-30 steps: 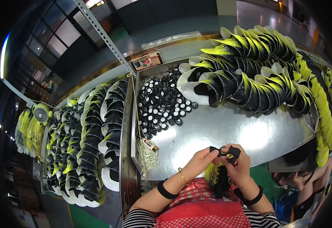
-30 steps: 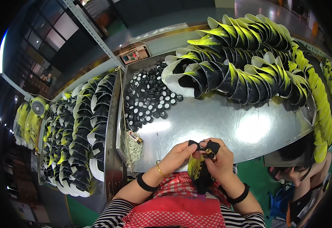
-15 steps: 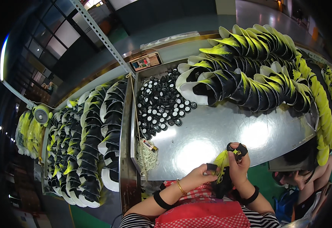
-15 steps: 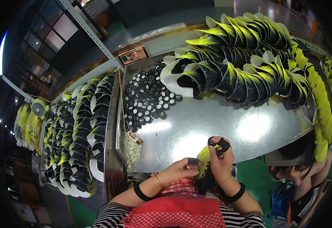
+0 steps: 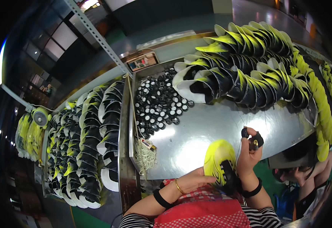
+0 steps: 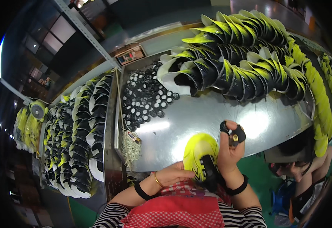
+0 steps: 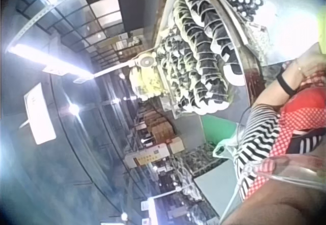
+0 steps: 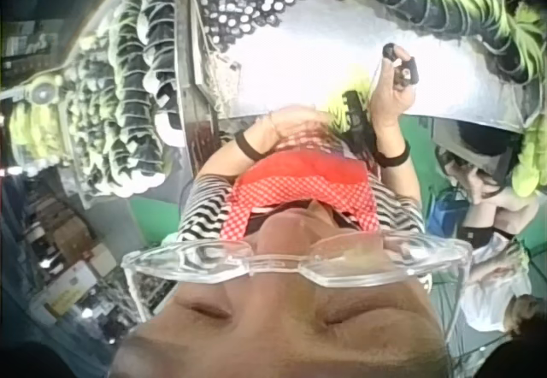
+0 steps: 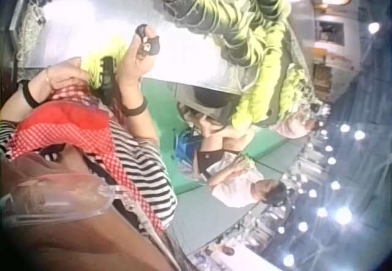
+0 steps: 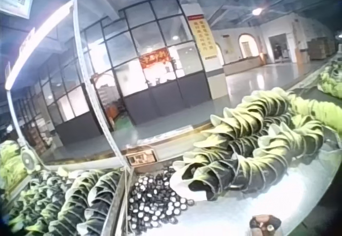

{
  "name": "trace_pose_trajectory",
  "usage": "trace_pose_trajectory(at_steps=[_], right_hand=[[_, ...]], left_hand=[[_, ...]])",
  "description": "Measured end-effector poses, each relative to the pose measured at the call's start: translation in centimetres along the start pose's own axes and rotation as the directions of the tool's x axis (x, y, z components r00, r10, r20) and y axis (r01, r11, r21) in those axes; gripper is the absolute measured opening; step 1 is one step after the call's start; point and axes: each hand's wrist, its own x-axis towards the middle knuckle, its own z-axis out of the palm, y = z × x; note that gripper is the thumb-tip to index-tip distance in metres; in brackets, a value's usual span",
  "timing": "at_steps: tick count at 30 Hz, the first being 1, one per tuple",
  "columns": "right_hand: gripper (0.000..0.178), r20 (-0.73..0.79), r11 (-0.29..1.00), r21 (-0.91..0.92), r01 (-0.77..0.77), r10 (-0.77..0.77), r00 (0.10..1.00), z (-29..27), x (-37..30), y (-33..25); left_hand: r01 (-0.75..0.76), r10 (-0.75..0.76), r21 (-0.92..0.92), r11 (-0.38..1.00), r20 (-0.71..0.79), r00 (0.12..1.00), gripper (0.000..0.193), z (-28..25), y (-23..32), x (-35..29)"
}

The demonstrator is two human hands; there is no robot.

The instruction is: Trimming and inspecting shoe upper components at a manufacturing workstation.

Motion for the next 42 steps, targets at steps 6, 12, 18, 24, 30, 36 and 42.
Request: trace_pose_trajectory(at_steps=[6, 12, 18, 24, 30, 36, 42], right_hand=[[0.022, 0.183, 0.964, 0.069, -0.256, 0.240, 0.953, -1.0, 1.3, -2.2], [0.025, 0.663, 0.982, -0.147, 0.117, 0.010, 0.748, -0.1, 1.3, -2.6], [0.024, 0.664, 0.998, -0.058, 0.007, 0.033, 0.747, 0.2, 1.0, -2.4], [0.027, 0.698, 0.976, -0.134, 0.174, -0.032, 0.715, 0.2, 1.6, -2.9], [0.049, 0.842, 0.885, -0.239, 0.400, -0.016, 0.539, 0.3, 2.4, -4.3], [0.042, 0.860, 0.764, -0.211, 0.609, -0.151, 0.488, 1.3, 1.3, -4.1], [0.043, 0.758, 0.851, -0.233, 0.471, -0.145, 0.636, 3.9, 0.9, -3.7]], left_hand=[[-0.388, 0.360, -0.078, 0.918, -0.244, 0.901, 0.029, -0.7, 3.8, -1.2], [-0.394, 0.368, -0.065, 0.917, -0.246, 0.897, 0.031, 0.0, 4.3, -1.2], [-0.375, 0.400, 0.144, 0.916, -0.240, 0.885, 0.029, 0.4, 5.2, -2.7], [-0.388, 0.418, 0.158, 0.908, -0.265, 0.869, 0.027, 0.6, 5.8, -2.9], [-0.404, 0.386, 0.008, 0.915, -0.316, 0.867, 0.030, 0.7, 6.3, -3.4], [-0.373, 0.353, -0.008, 0.928, -0.301, 0.886, 0.029, 1.2, 5.8, -4.3], [-0.417, 0.465, 0.206, 0.885, -0.368, 0.805, 0.032, 3.4, 5.4, -6.9]])
